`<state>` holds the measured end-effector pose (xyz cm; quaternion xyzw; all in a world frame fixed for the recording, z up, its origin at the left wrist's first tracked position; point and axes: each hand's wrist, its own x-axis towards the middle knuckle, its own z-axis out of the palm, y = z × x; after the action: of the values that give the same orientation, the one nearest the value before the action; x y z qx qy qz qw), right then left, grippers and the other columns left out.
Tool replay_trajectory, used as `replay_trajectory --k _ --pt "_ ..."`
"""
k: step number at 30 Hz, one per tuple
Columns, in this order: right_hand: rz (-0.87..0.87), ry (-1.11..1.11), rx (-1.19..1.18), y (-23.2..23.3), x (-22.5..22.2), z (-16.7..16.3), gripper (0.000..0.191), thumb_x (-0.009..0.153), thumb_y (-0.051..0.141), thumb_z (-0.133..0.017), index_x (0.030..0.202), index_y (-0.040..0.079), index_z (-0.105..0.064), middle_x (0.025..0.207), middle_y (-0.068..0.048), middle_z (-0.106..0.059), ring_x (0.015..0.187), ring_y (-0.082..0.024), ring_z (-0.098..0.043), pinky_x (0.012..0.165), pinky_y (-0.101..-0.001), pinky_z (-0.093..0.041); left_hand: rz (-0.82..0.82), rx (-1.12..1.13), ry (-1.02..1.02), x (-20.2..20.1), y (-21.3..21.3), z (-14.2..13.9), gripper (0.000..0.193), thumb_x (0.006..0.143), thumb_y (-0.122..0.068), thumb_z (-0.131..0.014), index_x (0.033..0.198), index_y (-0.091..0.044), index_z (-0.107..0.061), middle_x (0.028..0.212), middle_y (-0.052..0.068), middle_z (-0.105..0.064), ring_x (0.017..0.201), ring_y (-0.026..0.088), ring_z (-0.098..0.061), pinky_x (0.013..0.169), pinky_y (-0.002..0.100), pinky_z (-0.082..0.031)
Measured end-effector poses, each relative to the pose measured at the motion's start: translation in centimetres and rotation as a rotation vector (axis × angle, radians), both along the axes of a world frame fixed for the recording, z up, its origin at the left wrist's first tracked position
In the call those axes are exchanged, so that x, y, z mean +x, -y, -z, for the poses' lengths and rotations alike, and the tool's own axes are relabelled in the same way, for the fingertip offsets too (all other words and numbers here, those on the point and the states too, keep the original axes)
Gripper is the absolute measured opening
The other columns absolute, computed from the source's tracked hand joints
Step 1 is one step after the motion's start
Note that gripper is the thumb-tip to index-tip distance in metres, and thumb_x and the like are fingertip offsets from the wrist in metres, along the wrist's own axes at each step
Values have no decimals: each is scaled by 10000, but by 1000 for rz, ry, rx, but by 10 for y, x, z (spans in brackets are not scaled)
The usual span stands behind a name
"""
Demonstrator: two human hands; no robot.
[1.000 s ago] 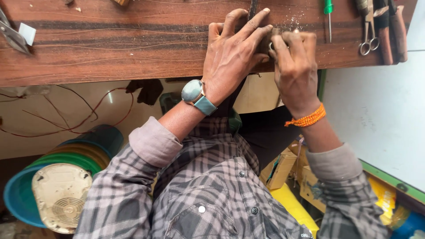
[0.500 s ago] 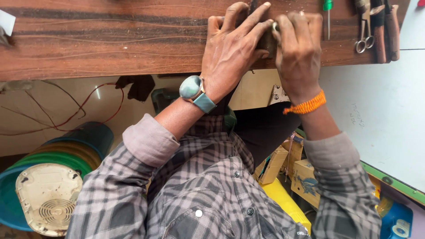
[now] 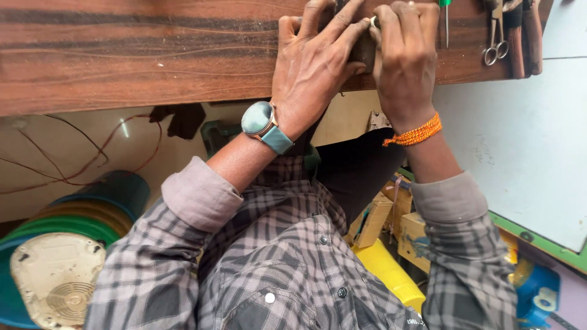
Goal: The person works at a cluttered repair workbench, filing and shaping a small white cylindrical bushing by hand, then trimming it with pliers. They pick up a motor armature and press the finished bushing onto its shaft, fitting the part into place.
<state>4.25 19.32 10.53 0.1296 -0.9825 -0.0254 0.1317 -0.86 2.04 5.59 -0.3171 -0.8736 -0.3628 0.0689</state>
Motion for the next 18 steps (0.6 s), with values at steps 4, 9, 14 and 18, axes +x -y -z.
replay_trajectory --k 4,9,14,18 --pt "-7 5 -93 7 -2 -6 226 1015 -83 -660 1237 -61 -619 1144 -168 -649 1114 -333 -569 935 -417 -524 6 -2 24 -2 -1 -1 633 846 -397 -846 1387 -143 -637 1594 -42 -454 1387 245 -402 996 432 -379" --pt "31 8 -132 3 -8 -8 152 1030 -56 -691 1177 -40 -658 1133 -152 -658 1068 -323 -570 928 -439 -500 2 -41 43 -4 -4 -3 644 834 -436 -835 1386 -167 -640 1580 -56 -458 1382 240 -404 996 435 -374" --pt "55 24 -192 -3 1 1 165 1039 -56 -724 1203 -57 -710 1220 -149 -701 1083 -309 -597 873 -400 -508 -5 -33 62 -3 -3 -1 625 853 -443 -827 1393 -193 -637 1595 -79 -445 1391 229 -405 1010 428 -375" --pt "28 -2 -114 -3 4 1 227 983 -76 -696 1210 -64 -684 1194 -155 -689 1058 -291 -580 935 -399 -514 -4 -39 47 -3 -4 0 658 856 -468 -820 1418 -184 -627 1602 -85 -433 1395 225 -407 1015 419 -380"
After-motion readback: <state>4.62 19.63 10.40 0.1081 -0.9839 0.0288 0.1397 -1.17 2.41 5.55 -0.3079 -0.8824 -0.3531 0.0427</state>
